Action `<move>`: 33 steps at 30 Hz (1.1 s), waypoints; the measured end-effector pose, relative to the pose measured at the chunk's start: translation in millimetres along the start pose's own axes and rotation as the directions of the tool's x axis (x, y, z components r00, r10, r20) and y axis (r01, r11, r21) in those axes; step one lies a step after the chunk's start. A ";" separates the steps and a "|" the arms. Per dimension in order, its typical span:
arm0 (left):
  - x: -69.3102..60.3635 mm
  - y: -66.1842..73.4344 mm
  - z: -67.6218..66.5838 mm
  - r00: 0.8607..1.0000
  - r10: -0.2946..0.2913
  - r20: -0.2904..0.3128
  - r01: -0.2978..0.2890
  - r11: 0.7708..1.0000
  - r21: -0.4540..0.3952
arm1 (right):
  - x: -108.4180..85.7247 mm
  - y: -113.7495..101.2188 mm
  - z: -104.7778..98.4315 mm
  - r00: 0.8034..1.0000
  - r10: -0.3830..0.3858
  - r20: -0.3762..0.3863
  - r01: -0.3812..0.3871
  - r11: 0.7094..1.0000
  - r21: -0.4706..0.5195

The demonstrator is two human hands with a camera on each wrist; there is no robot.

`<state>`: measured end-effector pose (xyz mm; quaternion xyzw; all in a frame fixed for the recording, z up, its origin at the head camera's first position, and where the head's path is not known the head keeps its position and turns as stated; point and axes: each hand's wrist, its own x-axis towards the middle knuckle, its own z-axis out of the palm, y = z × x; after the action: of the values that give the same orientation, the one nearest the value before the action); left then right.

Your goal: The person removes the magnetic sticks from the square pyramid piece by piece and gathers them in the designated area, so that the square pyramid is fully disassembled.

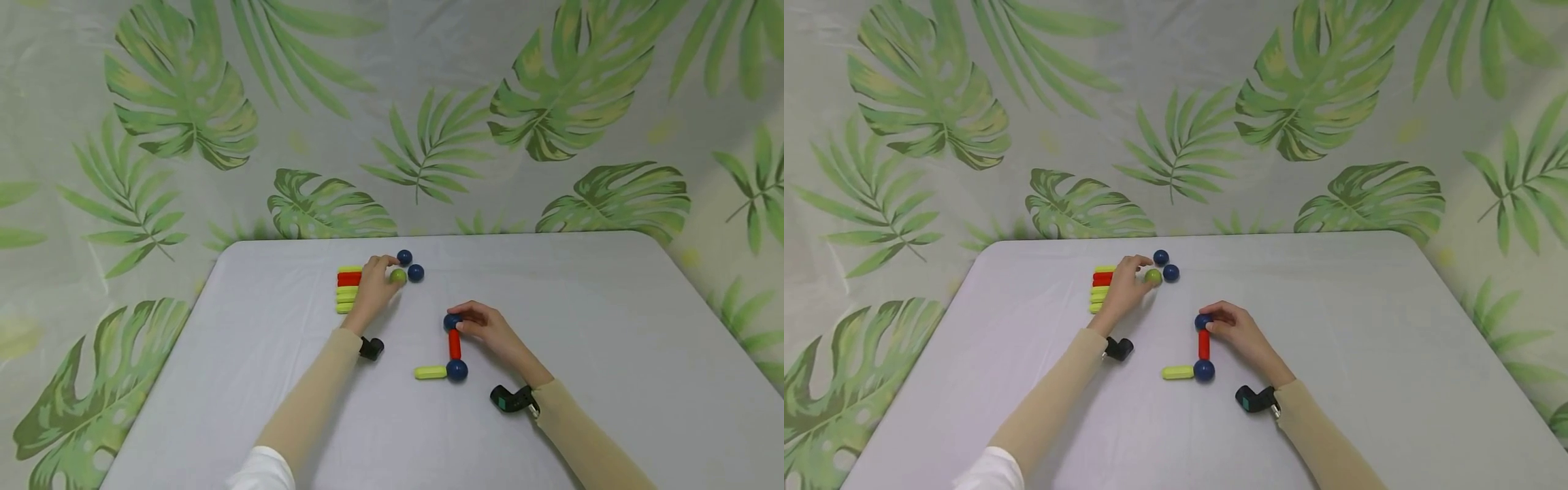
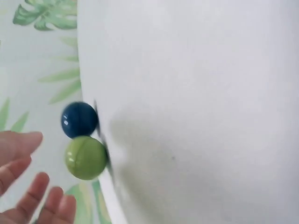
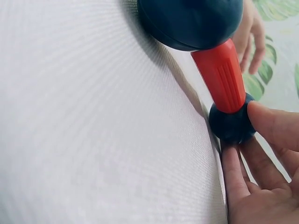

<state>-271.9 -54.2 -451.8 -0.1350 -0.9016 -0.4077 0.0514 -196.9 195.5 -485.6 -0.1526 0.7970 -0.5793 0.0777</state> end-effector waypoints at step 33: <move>-85.8 0.3 -23.1 0.894 0.254 0.370 -0.299 0.952 0.070 | 1.0 2.8 0.3 1.000 0.016 0.002 -0.016 1.000 0.011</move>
<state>-190.0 -88.7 -453.6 -0.3302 -0.8911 -0.3077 -0.0472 -198.2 195.6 -488.3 -0.1465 0.7950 -0.5827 0.0840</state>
